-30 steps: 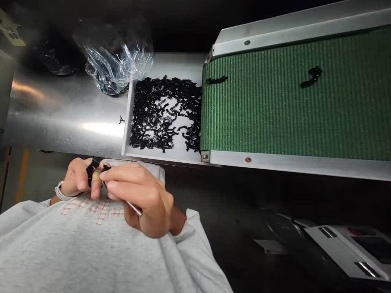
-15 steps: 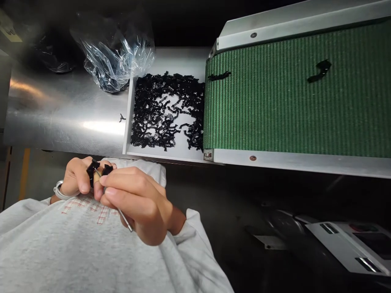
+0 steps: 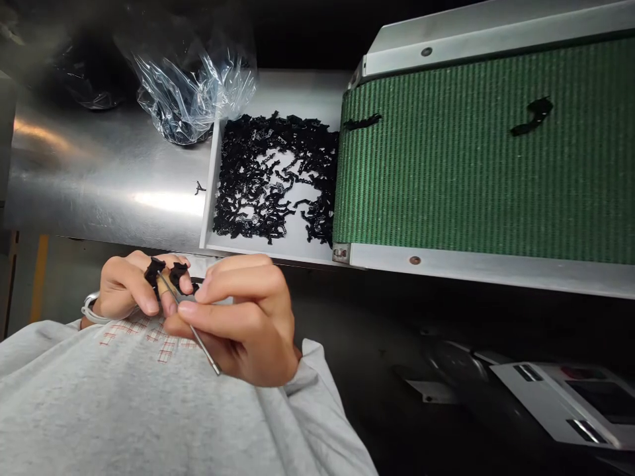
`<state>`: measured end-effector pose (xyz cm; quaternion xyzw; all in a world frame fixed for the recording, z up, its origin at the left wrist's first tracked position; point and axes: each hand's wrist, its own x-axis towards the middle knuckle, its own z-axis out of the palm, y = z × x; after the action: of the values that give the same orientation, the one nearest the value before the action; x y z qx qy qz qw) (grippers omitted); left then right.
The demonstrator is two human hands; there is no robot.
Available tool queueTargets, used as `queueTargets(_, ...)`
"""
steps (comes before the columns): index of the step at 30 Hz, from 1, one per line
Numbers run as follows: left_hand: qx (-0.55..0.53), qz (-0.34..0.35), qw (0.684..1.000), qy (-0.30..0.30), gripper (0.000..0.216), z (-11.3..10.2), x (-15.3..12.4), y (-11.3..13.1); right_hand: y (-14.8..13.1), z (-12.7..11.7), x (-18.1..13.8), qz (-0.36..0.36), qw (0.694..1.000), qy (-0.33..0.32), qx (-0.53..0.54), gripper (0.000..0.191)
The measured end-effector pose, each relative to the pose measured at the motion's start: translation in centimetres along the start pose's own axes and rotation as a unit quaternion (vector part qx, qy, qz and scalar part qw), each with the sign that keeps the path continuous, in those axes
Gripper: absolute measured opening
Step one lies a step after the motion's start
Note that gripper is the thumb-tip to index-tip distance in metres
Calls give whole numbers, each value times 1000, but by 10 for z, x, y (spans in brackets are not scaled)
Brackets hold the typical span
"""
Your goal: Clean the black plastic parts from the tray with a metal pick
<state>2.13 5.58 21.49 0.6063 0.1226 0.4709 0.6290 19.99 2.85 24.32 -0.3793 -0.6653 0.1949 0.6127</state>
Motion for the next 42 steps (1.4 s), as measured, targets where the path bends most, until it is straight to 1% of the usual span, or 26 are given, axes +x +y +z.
queueTargets(1,18,5,1000,1,26,-1,0,1,1,4,2,-24,998,55,8,15)
queueTargets(2,35,5,999,4,27,-2,0,1,1,8,4,-36,995,87,13,16)
queueTargets(3,51,3,999,8,27,-3,-1,1,1,10,5,-38,994,99,16,16)
queueTargets(6,76,0,997,12,28,-6,-6,0,0,11,4,-15,998,57,9,18)
queueTargets(8,81,7,997,10,30,-6,-7,-1,1,10,2,-14,999,52,-3,19)
queueTargets(13,97,16,995,-3,33,-2,-2,0,6,13,2,-60,990,122,-27,24)
queueTargets(15,99,16,995,-9,33,-1,-1,1,7,15,3,-61,989,134,-25,27)
queueTargets(18,105,8,994,-8,33,-2,-2,0,8,12,3,-40,991,124,-24,27)
queueTargets(20,104,5,995,-3,34,-4,-4,-1,9,9,2,-31,995,95,-14,22)
queueTargets(23,93,8,996,8,33,-5,-4,-2,9,7,0,-37,998,57,12,20)
queueTargets(25,95,11,995,11,32,-6,-4,-2,10,8,0,-36,997,72,17,19)
queueTargets(27,106,7,994,9,32,-5,-4,-2,10,11,1,-37,994,104,10,19)
queueTargets(30,118,-1,993,-7,35,-4,-3,-1,11,14,3,-58,990,126,-13,23)
queueTargets(34,115,0,993,-23,34,-3,0,1,14,9,5,-53,992,116,-13,24)
queueTargets(37,114,-3,993,-33,35,-3,2,1,14,4,4,-42,994,101,28,20)
queueTargets(40,114,-11,993,-25,34,-4,2,0,12,1,2,-29,994,81,63,20)
queueTargets(42,111,-14,994,-19,33,-3,3,-2,11,1,2,-15,996,65,55,20)
